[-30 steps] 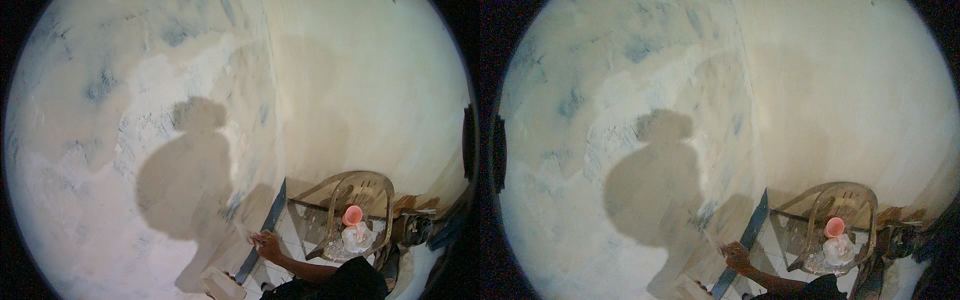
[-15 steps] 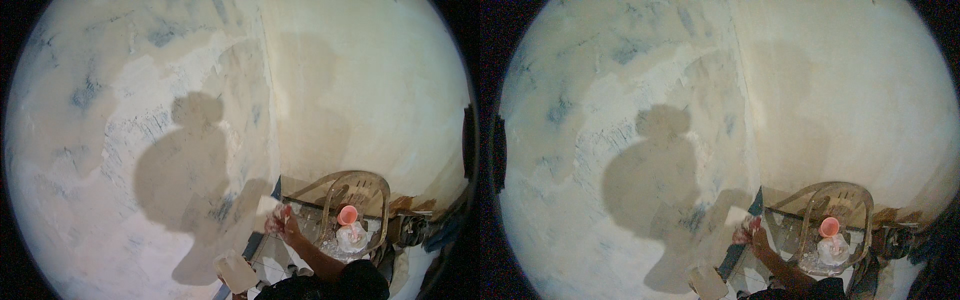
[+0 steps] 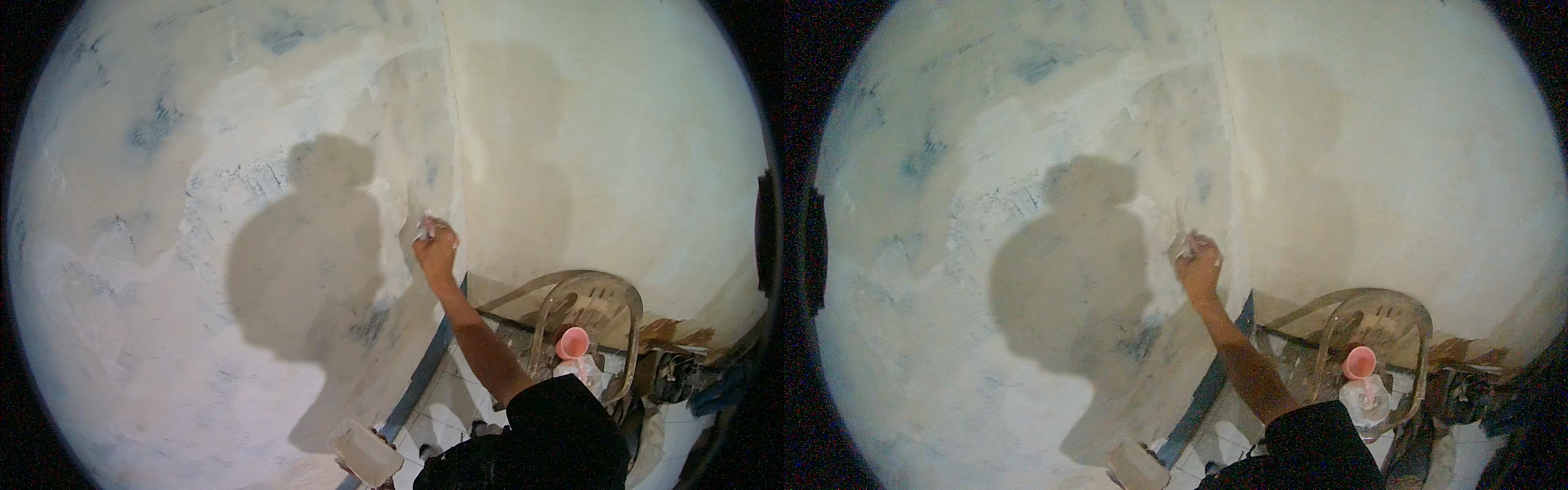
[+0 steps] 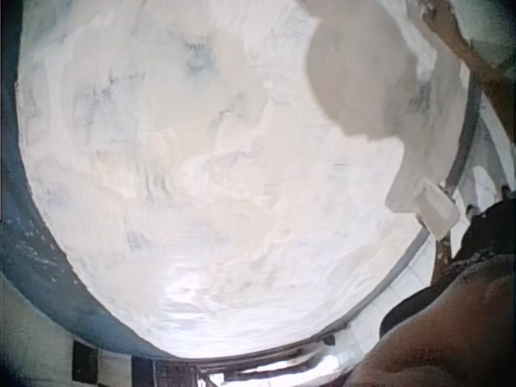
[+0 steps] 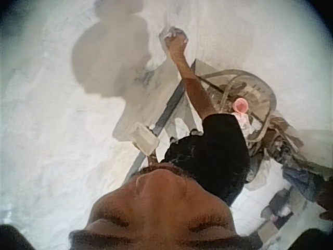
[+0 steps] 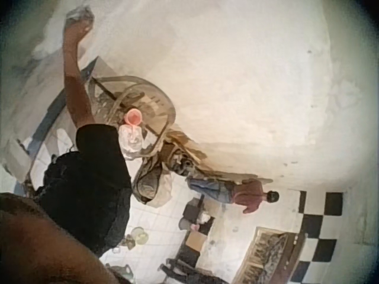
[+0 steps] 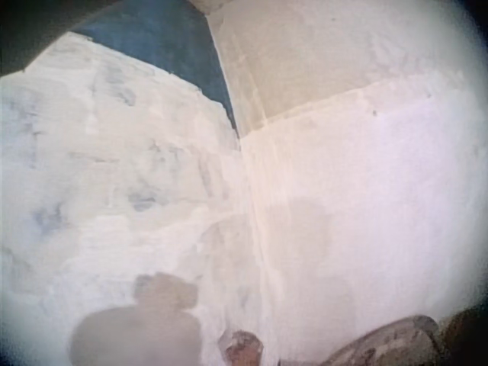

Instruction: The person uses a putty knife to apply white plaster to a wall, smoothing it across the surface and picking up more plaster from a handheld tray.

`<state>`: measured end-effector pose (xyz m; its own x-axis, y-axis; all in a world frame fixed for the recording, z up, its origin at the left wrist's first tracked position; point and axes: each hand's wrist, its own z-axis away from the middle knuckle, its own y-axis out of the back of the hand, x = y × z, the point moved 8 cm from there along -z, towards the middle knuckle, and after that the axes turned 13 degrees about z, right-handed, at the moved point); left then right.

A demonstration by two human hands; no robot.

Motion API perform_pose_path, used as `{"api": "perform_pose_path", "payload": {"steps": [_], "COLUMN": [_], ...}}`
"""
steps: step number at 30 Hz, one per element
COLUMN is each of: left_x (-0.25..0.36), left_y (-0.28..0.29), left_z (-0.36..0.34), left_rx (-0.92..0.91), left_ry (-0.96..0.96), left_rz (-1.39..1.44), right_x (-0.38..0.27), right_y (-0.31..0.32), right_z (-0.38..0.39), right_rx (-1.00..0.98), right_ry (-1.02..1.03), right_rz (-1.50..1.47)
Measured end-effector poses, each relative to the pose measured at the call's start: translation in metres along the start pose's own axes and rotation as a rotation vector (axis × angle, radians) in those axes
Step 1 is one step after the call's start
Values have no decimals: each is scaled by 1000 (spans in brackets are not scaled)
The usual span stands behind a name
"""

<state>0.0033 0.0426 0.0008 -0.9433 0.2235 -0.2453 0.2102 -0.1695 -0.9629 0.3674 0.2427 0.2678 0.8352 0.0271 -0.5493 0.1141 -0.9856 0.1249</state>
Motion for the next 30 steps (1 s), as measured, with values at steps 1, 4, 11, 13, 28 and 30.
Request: {"api": "perform_pose_path", "payload": {"steps": [1,4,11,13,28,30], "left_x": [7,23,34,31,20,29], "left_y": [0,-2,0,-7,-31,-23], "left_z": [2,6,-3,-6,25,22], "left_rx": [-2,-21,-83,-94,-136,-95], "left_ry": [-14,-35,10,46,-97,-173], "left_rz": [-7,-30,-30,-19,-55,-60], "right_x": [-15,-81,-68,-10,-48,-92], "right_y": [-15,-16,42,40,-25,-15], "right_z": [12,60,155,136,181,247], "right_rx": [-178,-259,-540,-386,-517,-499], "right_ry": [-15,220,394,11,15,110], "right_rz": [37,248,-307,-411,151,28]}}
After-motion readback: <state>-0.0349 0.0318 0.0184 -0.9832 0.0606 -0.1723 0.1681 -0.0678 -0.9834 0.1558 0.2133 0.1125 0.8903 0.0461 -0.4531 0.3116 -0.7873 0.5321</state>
